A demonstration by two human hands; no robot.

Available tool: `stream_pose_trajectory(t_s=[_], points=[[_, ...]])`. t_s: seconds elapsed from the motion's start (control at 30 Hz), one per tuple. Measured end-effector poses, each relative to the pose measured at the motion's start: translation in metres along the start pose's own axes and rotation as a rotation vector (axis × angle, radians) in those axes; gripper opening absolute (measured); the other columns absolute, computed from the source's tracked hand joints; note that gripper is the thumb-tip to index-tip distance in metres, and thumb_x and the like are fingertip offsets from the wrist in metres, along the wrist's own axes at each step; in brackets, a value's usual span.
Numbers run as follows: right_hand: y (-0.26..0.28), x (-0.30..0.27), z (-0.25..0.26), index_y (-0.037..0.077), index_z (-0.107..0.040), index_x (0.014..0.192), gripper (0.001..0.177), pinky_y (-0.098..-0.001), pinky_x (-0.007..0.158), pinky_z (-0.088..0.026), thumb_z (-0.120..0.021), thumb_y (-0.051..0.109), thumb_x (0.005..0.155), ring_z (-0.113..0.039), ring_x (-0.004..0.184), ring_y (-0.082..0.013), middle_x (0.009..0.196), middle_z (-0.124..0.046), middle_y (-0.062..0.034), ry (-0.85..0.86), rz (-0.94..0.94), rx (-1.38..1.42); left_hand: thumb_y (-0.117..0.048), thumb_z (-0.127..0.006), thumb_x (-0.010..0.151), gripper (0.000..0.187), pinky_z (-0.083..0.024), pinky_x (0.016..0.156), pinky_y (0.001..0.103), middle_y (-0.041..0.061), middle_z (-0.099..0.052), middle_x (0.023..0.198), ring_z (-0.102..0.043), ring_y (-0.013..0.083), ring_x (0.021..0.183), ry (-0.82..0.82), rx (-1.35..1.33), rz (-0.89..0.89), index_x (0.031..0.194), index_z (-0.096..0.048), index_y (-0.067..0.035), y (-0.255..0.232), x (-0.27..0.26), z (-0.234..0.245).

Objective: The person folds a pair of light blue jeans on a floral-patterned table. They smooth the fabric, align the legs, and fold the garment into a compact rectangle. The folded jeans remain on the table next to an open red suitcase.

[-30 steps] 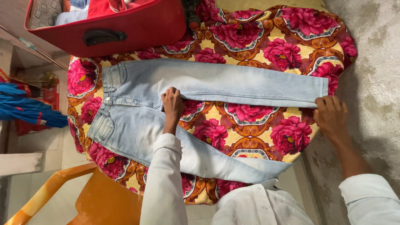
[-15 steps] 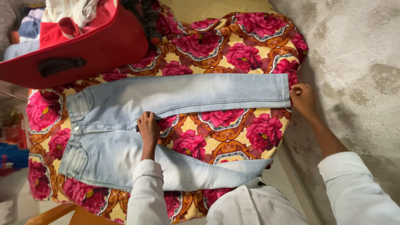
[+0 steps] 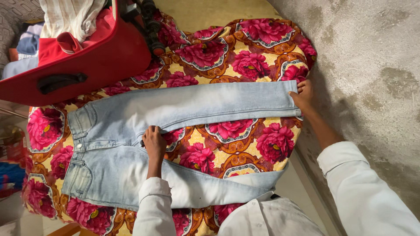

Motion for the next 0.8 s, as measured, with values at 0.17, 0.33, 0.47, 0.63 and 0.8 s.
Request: stream_pose_trajectory(t_s=[0.17,0.33,0.47,0.63,0.8], points=[[-0.006,0.005,-0.010,0.002,-0.062,0.105,0.042,-0.0350,0.063,-0.051,-0.090,0.012,0.075,-0.064,0.073,-0.0164,0.084,-0.068,-0.0080,0.088,-0.133,0.090,0.004,-0.058,0.076,0.028,-0.041,0.098,0.047,0.013,-0.064,0.114,-0.058,0.0327,0.111,-0.003,-0.005,-0.005,0.102,-0.066,-0.002,-0.004,-0.001,0.003],[-0.004,0.004,-0.012,-0.002,-0.069,0.095,0.023,-0.0294,0.064,-0.052,-0.086,0.006,0.082,-0.068,0.075,-0.0135,0.088,-0.074,-0.0107,0.174,-0.058,0.167,0.005,-0.058,0.077,0.029,-0.041,0.099,0.047,0.013,-0.063,0.113,-0.058,0.0333,0.111,-0.021,0.001,-0.002,0.104,-0.066,-0.001,-0.004,-0.001,0.004],[-0.014,0.000,-0.005,-0.003,-0.072,0.103,0.020,-0.0294,0.062,-0.050,-0.083,0.004,0.087,-0.068,0.071,-0.0147,0.088,-0.076,-0.0136,0.186,-0.107,0.124,0.005,-0.058,0.075,0.030,-0.041,0.099,0.047,0.013,-0.063,0.113,-0.058,0.0334,0.112,-0.024,0.013,-0.004,0.104,-0.066,-0.001,-0.005,-0.001,0.004],[-0.005,0.004,-0.006,-0.004,-0.071,0.122,0.034,-0.0256,0.072,-0.053,-0.077,0.002,0.089,-0.070,0.084,-0.0106,0.102,-0.077,-0.0139,0.146,0.012,0.319,0.005,-0.058,0.074,0.032,-0.041,0.100,0.047,0.014,-0.062,0.115,-0.058,0.0335,0.111,-0.016,0.010,-0.014,0.105,-0.065,-0.001,-0.005,0.000,0.001],[0.003,0.005,-0.005,-0.006,-0.069,0.130,0.036,-0.0288,0.083,-0.053,-0.074,-0.002,0.094,-0.071,0.096,-0.0154,0.111,-0.076,-0.0175,0.108,0.147,0.142,0.004,-0.061,0.073,0.031,-0.037,0.102,0.051,0.015,-0.062,0.113,-0.058,0.0332,0.110,-0.012,0.027,0.000,0.103,-0.065,-0.001,-0.002,-0.002,-0.003]])
Point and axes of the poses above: each hand's wrist, its own x-axis towards the middle knuckle, its own z-axis out of the back of the hand, y = z × x, the point moved 7 cm from there along x, towards the middle knuckle
